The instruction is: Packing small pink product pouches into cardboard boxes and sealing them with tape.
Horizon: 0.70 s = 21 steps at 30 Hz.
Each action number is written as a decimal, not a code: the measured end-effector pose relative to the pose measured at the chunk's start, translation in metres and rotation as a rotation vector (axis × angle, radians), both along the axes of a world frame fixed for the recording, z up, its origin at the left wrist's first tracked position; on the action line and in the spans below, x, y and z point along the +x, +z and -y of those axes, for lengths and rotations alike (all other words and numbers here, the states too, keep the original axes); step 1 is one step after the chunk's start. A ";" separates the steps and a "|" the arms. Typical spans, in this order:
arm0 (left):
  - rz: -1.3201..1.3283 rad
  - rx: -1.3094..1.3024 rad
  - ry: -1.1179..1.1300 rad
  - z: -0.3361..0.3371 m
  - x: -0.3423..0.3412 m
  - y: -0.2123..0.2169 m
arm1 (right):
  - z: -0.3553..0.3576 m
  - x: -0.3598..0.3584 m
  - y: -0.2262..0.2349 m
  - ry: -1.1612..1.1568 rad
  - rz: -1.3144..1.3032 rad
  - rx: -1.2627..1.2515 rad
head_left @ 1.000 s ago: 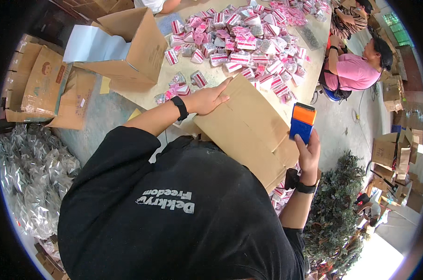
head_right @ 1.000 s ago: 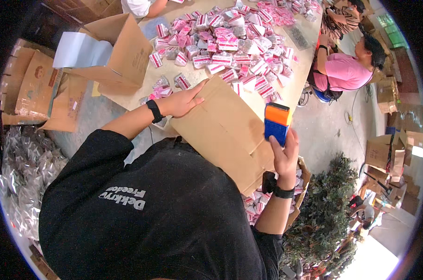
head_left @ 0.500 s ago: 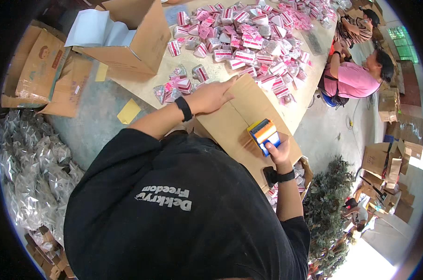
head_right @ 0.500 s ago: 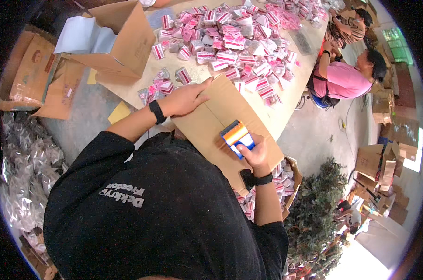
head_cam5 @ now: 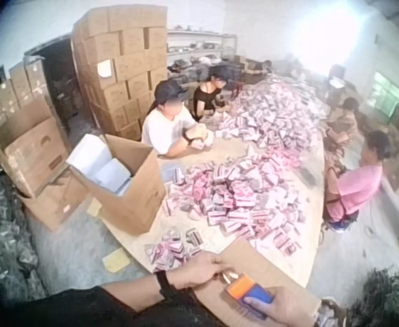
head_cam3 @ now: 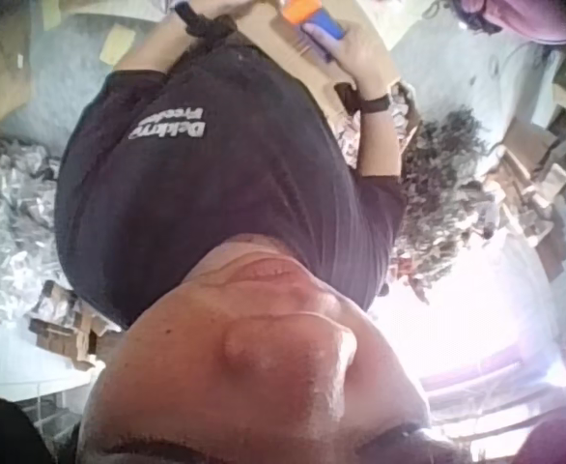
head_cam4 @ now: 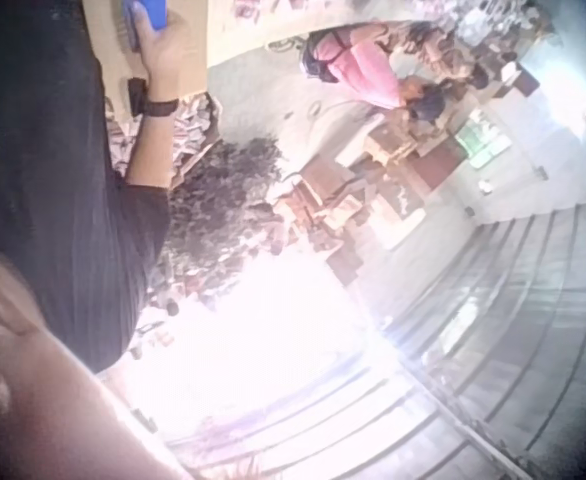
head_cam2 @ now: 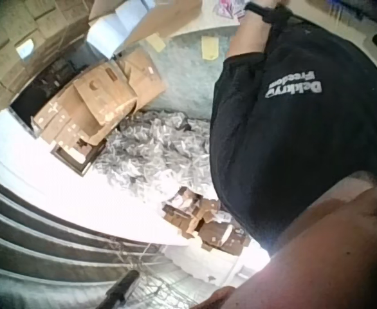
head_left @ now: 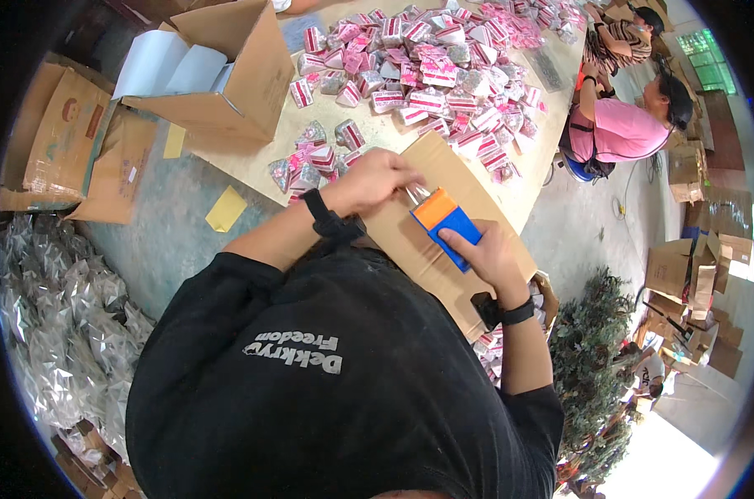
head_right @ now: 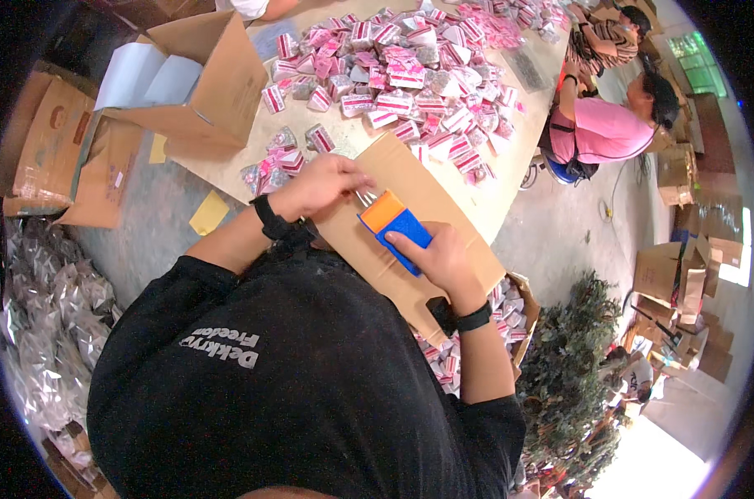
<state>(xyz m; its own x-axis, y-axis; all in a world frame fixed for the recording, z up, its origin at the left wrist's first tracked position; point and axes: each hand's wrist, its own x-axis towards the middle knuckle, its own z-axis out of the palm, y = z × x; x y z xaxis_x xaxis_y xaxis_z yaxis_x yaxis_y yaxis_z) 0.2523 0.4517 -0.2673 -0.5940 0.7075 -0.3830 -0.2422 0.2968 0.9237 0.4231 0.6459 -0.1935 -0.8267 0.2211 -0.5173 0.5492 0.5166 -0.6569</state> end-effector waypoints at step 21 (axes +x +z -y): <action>-0.208 -0.262 -0.033 0.013 -0.035 -0.045 | 0.023 -0.083 -0.020 0.099 0.100 0.381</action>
<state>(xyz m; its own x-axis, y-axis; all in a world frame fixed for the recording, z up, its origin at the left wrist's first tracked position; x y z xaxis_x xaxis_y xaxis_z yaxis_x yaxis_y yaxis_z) 0.2178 0.4387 -0.3127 -0.6566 0.6214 -0.4274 -0.0426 0.5352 0.8437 0.3403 0.6231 -0.2137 -0.8034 0.3342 -0.4928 0.5359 0.7667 -0.3535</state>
